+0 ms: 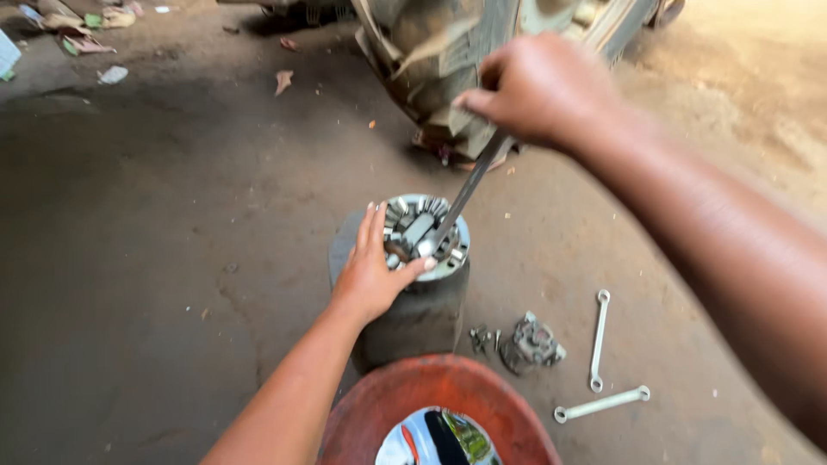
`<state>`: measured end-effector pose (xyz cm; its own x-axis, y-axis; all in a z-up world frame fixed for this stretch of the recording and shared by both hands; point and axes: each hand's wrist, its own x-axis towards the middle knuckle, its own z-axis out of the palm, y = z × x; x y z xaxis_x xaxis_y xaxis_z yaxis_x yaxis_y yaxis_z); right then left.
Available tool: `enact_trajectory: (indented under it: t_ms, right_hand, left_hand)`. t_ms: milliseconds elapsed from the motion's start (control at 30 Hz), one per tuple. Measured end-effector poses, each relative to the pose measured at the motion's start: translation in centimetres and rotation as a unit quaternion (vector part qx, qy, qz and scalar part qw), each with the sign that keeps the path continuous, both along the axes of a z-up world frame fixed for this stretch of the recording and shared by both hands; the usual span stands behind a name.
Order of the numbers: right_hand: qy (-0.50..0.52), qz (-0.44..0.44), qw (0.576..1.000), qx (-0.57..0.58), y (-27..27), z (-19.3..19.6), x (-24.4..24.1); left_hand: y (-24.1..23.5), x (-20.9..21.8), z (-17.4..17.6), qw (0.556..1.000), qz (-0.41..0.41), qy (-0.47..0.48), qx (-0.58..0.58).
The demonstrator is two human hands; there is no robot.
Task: The person assembles a circular mechanical component by hand, inserting small cylindrical pins into slots around the inner ring. The person repeatedly rotates and adjusts the assembly while seated on a low stool, with tools and parts visible on the ground nearby.
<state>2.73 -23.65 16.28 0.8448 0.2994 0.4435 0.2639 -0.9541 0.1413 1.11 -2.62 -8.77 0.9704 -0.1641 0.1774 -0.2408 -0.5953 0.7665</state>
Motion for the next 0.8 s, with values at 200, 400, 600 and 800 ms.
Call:
enact_trajectory:
  t_ms: [200, 400, 600, 800]
  right_hand:
    - [0.069, -0.059, 0.994, 0.064, -0.1, -0.3, 0.6]
    - [0.097, -0.096, 0.987, 0.082, -0.4, 0.1, 1.1]
    - [0.029, -0.009, 0.998, 0.057, 0.9, -0.3, -0.3]
    - [0.091, -0.126, 0.985, 0.079, 0.9, 0.8, -0.5]
  left_hand:
    - [-0.4, -0.8, 0.6, 1.000, 0.004, 0.000, -0.012]
    - [-0.5, -0.8, 1.6, 0.999, 0.007, 0.048, 0.000]
    - [-0.9, -1.1, 2.0, 0.999, 0.008, 0.053, -0.003]
    - [-0.1, -0.9, 1.9, 0.999, 0.012, 0.045, 0.008]
